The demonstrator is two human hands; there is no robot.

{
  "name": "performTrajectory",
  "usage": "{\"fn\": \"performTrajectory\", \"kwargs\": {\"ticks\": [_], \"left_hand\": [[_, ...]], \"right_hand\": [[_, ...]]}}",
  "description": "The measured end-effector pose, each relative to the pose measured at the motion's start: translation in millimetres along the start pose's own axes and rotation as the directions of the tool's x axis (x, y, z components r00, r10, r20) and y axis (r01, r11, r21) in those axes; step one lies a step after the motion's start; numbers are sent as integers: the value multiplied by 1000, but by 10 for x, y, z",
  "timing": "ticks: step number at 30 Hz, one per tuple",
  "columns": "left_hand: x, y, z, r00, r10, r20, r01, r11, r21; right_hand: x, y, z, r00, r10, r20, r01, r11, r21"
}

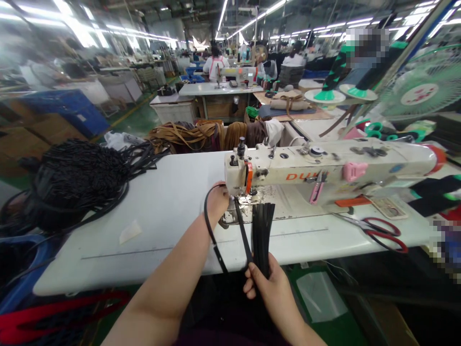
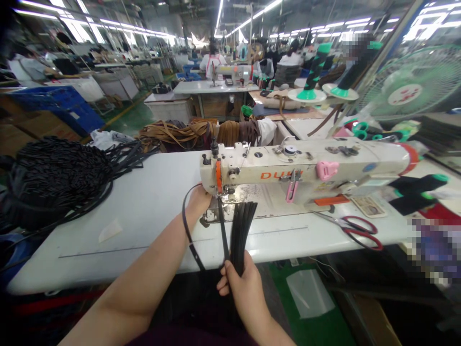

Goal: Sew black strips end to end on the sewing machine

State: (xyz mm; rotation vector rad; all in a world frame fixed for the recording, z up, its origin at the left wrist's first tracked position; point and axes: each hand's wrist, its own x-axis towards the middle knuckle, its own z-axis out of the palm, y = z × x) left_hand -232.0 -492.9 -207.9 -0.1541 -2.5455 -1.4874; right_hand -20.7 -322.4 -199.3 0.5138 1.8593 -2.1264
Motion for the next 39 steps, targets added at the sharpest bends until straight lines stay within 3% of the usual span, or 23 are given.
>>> {"fn": "performTrajectory", "kwargs": {"ticks": [6, 10, 13, 20, 29, 39], "left_hand": [[-500, -67, -57, 979, 181, 92, -192, 974, 118], [-791, 6, -93, 943, 304, 137, -322, 935, 148], [-899, 67, -119, 930, 324, 174, -355, 914, 197], [-932, 104, -138, 951, 243, 194, -291, 913, 284], [-902, 59, -121, 931, 312, 191, -356, 891, 283], [-923, 48, -100, 946, 275, 173, -316, 904, 289]], "right_hand": [[-22, -19, -47, 1000, 18, 7, -18, 1000, 22], [-42, -13, -110, 998, 57, 22, -59, 996, 70], [-73, 6, -161, 996, 87, 36, -91, 990, 105], [-149, 19, -236, 986, 165, 32, -168, 975, 148], [-145, 39, -230, 987, 160, 19, -161, 982, 95], [-173, 10, -226, 990, 139, 31, -140, 989, 55]]}}
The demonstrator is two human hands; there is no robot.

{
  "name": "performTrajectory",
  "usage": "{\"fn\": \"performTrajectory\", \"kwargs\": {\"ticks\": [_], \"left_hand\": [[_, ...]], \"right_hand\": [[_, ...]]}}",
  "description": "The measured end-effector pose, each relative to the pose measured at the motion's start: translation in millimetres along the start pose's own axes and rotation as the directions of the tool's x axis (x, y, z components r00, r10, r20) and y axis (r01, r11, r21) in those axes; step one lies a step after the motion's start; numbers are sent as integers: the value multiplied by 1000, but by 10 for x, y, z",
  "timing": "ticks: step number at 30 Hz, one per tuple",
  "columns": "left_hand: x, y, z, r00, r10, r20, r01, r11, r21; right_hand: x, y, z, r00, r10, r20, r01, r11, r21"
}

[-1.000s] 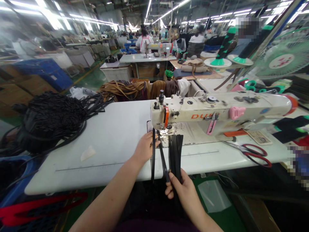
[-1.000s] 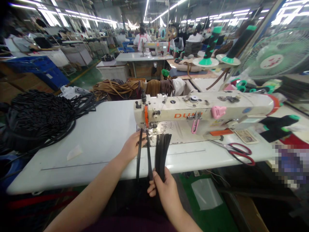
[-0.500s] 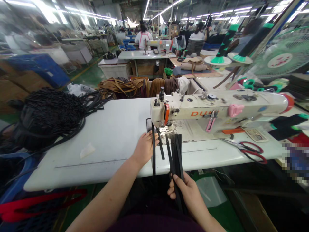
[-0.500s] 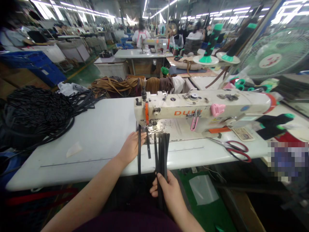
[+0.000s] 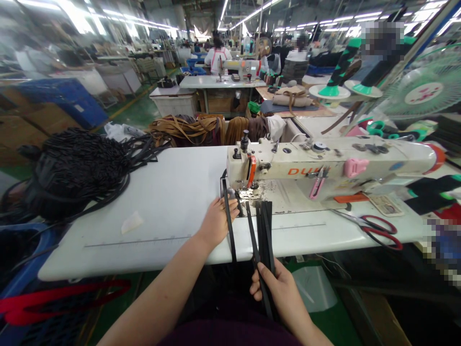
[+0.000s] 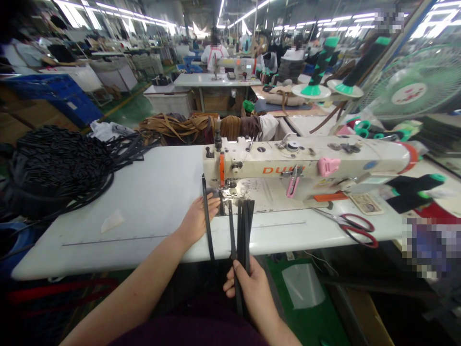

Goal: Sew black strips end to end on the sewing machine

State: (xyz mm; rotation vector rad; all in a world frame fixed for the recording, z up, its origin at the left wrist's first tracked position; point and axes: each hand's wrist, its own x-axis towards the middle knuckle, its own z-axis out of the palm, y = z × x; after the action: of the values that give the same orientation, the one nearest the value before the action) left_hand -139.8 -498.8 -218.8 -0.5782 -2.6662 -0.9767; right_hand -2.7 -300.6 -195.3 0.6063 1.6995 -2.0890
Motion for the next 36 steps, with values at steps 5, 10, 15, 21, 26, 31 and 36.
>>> {"fn": "performTrajectory", "kwargs": {"ticks": [5, 10, 15, 21, 26, 31, 36], "left_hand": [[0, 18, -10, 1000, 6, 3, -6, 1000, -4], [-1, 38, -14, 1000, 7, 5, -7, 999, 32], [14, 28, -11, 1000, 10, 27, -12, 998, 68], [42, 14, 10, 999, 7, 34, -10, 995, 94], [66, 0, 5, 1000, -2, 29, 0, 998, 60], [170, -152, 14, 1000, -9, -11, 8, 995, -96], [453, -349, 35, 992, -123, -35, 119, 987, -108]], "right_hand": [[10, 26, -15, 1000, -8, 1, 8, 1000, -7], [31, 27, -18, 1000, -7, 4, 7, 1000, -9], [30, 4, 7, 1000, 4, 0, -4, 1000, -19], [15, 16, 22, 1000, -1, 9, 1, 1000, -25], [10, 9, 14, 1000, -14, 15, 14, 999, -37], [6, 17, 12, 999, -38, 27, 39, 999, -28], [17, 25, 35, 998, -50, 49, 51, 999, -16]]}}
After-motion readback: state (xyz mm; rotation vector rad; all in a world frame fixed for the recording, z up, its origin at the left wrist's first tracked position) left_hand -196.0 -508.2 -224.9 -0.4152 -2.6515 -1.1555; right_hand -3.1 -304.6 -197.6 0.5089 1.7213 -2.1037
